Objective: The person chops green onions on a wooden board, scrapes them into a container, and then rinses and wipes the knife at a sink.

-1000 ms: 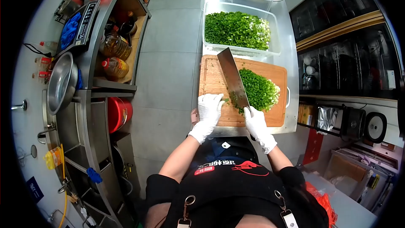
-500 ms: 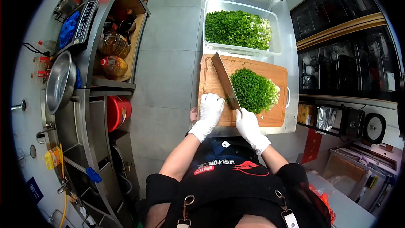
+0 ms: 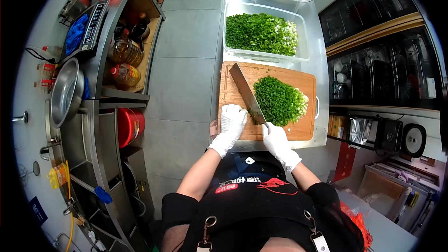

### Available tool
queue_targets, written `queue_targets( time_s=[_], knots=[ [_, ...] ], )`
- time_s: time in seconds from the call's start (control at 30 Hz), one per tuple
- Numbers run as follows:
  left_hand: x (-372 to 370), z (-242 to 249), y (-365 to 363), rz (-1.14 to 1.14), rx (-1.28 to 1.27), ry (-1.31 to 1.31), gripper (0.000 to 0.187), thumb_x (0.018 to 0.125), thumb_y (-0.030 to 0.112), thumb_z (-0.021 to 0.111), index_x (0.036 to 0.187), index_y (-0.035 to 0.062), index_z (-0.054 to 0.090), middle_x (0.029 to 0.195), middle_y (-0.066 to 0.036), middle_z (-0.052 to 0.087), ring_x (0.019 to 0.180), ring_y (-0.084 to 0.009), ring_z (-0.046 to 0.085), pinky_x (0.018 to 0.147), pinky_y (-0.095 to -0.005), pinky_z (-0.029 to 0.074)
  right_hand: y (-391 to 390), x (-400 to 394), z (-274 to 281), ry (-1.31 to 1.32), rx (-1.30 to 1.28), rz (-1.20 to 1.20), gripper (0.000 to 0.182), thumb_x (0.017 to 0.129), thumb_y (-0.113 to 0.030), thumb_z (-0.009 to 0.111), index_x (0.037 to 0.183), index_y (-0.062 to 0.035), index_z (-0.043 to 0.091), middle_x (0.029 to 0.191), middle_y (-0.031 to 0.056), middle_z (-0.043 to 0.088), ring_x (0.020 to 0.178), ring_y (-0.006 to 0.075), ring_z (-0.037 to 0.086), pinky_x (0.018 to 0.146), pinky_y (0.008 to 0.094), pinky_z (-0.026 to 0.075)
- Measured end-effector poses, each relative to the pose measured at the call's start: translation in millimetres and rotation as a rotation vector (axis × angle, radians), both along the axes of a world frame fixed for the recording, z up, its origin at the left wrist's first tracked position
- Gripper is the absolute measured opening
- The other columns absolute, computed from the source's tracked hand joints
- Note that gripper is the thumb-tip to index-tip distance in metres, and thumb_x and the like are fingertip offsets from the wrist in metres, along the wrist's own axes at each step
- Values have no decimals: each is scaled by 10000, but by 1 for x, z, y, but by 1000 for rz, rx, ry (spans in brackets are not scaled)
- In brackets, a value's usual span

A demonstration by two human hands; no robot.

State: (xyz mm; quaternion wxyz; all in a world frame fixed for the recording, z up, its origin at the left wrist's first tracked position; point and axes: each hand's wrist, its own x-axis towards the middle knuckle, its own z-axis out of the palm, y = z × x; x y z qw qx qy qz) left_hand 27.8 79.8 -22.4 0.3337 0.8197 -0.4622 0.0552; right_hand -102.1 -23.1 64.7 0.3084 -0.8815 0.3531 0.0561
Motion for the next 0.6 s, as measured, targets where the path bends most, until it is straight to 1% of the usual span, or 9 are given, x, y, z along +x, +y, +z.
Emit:
queue_targets(
  time_s=[0.07, 0.17, 0.23, 0.3, 0.33, 0.37, 0.43, 0.47, 0.6],
  knots=[
    [-1, -1, 1, -3, -4, -19, 46, 746, 148, 659, 760, 109, 638, 767, -53, 575, 821, -245, 554, 797, -405, 405, 3, 7, -8, 65, -64, 37, 284, 958, -245, 491, 843, -17, 616, 713, 244, 644, 698, 425, 643, 668, 508, 517],
    [1, -1, 2, -28, 49, -38, 91, 719, 145, 696, 789, 119, 644, 766, -37, 571, 805, -232, 559, 780, -405, 408, 7, 23, -5, 41, -107, 15, 284, 956, -243, 498, 834, -14, 612, 712, 247, 643, 695, 424, 644, 663, 511, 516],
    [-1, -1, 6, -19, 44, -40, 92, 722, 147, 697, 792, 123, 642, 764, -35, 569, 804, -231, 558, 780, -403, 408, 1, 19, -10, 8, -94, 1, 284, 955, -250, 505, 862, -11, 627, 735, 245, 648, 709, 426, 643, 674, 505, 515],
    [-2, 0, 7, -15, 32, -40, 93, 725, 149, 698, 794, 127, 640, 762, -33, 567, 803, -231, 557, 780, -402, 407, -9, 10, -12, -119, -12, -71, 281, 955, -251, 513, 900, -8, 644, 770, 247, 652, 735, 428, 638, 695, 497, 510],
    [-2, 0, 7, -8, 26, -41, 92, 729, 152, 700, 794, 130, 639, 763, -32, 567, 803, -230, 557, 779, -401, 406, -12, 6, -13, -120, -13, -101, 278, 958, -248, 516, 933, -9, 655, 805, 245, 656, 769, 428, 634, 717, 484, 506],
    [-3, -1, 7, -3, 23, -41, 91, 734, 155, 701, 794, 133, 637, 763, -30, 568, 804, -229, 556, 779, -401, 406, -15, 3, -14, -121, -10, -102, 278, 958, -248, 516, 933, -9, 655, 805, 245, 656, 769, 428, 634, 717, 484, 506],
    [-3, -3, 1, -19, -1, -38, 90, 740, 159, 703, 795, 134, 636, 766, -29, 570, 805, -230, 557, 778, -400, 405, -22, 0, -7, -144, 89, -178, 280, 961, -244, 512, 939, -4, 655, 818, 247, 659, 790, 427, 636, 729, 479, 505],
    [-3, -3, -4, -29, -30, -34, 90, 746, 163, 705, 796, 134, 636, 768, -27, 572, 805, -230, 557, 777, -400, 404, -25, -2, -6, -119, 100, -174, 281, 960, -246, 514, 945, -5, 657, 828, 241, 663, 802, 421, 640, 738, 467, 507],
    [-4, -5, -18, -11, -32, 1, 96, 748, 166, 711, 809, 135, 644, 775, -25, 575, 806, -230, 557, 776, -400, 402, -26, -8, 0, -62, 79, -155, 275, 956, -245, 521, 948, -7, 658, 814, 242, 662, 789, 417, 644, 733, 466, 511]
  ],
)
